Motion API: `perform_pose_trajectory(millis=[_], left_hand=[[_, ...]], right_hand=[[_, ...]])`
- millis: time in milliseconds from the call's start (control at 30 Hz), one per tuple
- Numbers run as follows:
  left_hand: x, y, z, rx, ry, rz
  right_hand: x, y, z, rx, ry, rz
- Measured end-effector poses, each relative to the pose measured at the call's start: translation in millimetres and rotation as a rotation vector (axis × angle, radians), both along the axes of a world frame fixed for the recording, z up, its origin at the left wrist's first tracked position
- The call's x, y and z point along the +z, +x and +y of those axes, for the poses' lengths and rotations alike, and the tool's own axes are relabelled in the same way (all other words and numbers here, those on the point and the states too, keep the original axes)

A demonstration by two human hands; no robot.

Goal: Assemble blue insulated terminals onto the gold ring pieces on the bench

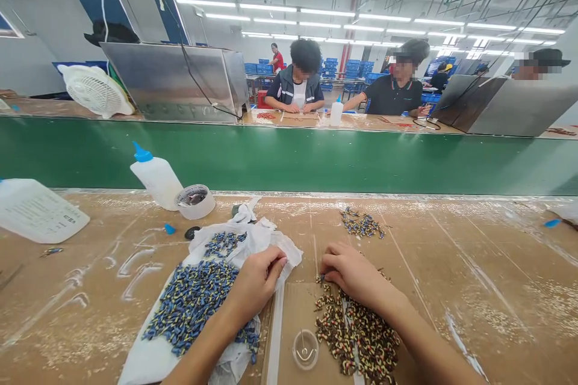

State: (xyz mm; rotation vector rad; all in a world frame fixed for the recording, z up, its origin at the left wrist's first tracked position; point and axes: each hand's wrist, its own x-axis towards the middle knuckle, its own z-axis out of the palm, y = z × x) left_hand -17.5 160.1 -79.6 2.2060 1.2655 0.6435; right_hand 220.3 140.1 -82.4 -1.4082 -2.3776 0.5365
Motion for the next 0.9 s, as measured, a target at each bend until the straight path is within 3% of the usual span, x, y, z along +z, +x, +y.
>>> perform_pose_trajectory(millis=[133, 233, 467, 633, 800, 900], left_hand=[[0.4, 2, -2, -0.027, -0.004, 0.000], [1.1, 5, -6, -0.072, -0.012, 0.007], [1.0, 12, -12, -0.122, -0.027, -0.015], [2.9, 9, -8, -0.079, -0.030, -0.016], [2.0, 5, -3, -0.056, -0.016, 0.010], [-0.1, 5, -2, -0.042, -0.011, 0.022]], right_hand=[[-1.3, -3, 0, -0.009, 0.043, -0.022], [-2.1, -5, -5, -0.050, 0.036, 0.093], [-0.4, -5, -14, -0.226, -0.296, 0.644], [2.5, 9, -5, -0.295, -0.406, 0.897], [3.9, 17, -2, -0.354, -0.451, 1.003], [-1.8, 23, 4, -0.399, -0.381, 0.983]])
